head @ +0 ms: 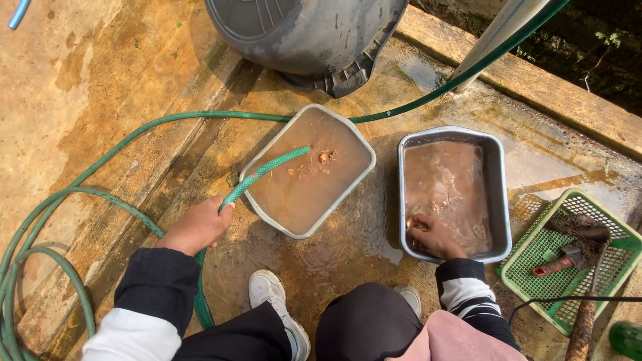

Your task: Washing and cleaning harvested roots in basins using a water hose.

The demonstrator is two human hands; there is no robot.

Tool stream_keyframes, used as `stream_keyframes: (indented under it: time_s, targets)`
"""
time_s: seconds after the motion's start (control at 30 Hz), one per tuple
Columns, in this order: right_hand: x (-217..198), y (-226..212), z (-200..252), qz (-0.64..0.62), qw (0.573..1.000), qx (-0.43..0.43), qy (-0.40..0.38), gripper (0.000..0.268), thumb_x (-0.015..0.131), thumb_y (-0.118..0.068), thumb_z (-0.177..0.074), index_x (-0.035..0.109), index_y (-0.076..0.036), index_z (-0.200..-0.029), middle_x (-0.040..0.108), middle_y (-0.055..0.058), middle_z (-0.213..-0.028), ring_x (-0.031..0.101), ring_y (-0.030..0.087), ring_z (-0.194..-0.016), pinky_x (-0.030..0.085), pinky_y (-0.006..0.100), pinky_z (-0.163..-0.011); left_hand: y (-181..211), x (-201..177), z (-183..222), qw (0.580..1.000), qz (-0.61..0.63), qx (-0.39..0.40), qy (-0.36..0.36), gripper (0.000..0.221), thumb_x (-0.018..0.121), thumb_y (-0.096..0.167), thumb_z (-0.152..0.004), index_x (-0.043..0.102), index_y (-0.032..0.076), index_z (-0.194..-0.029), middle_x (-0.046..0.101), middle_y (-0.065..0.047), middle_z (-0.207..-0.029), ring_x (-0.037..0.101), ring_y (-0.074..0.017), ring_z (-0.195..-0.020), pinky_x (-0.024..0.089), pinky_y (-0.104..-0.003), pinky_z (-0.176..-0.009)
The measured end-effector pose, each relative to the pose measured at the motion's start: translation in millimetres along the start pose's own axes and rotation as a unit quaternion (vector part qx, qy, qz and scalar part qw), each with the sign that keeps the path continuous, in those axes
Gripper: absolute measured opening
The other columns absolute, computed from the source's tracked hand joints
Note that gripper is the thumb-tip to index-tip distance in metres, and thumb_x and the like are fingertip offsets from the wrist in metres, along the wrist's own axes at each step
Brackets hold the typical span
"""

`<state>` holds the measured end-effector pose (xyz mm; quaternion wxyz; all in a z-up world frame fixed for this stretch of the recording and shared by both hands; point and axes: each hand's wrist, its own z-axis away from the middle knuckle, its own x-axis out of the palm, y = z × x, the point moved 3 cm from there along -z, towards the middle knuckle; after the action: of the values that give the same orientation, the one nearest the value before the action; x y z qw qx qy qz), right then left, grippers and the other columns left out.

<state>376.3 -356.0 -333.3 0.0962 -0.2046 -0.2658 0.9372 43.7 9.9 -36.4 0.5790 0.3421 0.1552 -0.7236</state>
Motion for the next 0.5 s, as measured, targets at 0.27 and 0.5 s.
stream_keyframes:
  time_s: [0.27,0.5]
  targets:
    - [0,13,-7,-0.269,0.963,0.011,0.012,0.052,0.071,-0.018,-0.089,0.061,-0.016,-0.139,0.074,0.017,-0.101,0.071,0.025,-0.078,0.061,0.038,-0.07,0,-1,2,1.0,0.019,0.007,0.005,0.039,0.039,0.038,-0.106,0.057,0.004,-0.111,0.053,-0.005,-0.064,0.055,-0.0177,-0.05,0.051,-0.039,-0.055]
    - [-30,15,-34,-0.357,0.918,-0.08,0.153,0.044,0.073,-0.019,-0.094,0.064,-0.003,-0.134,0.072,0.014,-0.11,0.07,0.023,-0.09,0.06,0.04,-0.08,-6,-1,1,1.0,0.026,0.002,0.005,0.042,0.038,0.039,-0.105,0.059,0.004,-0.114,0.056,-0.007,-0.065,0.057,-0.0178,-0.049,0.053,-0.04,-0.057]
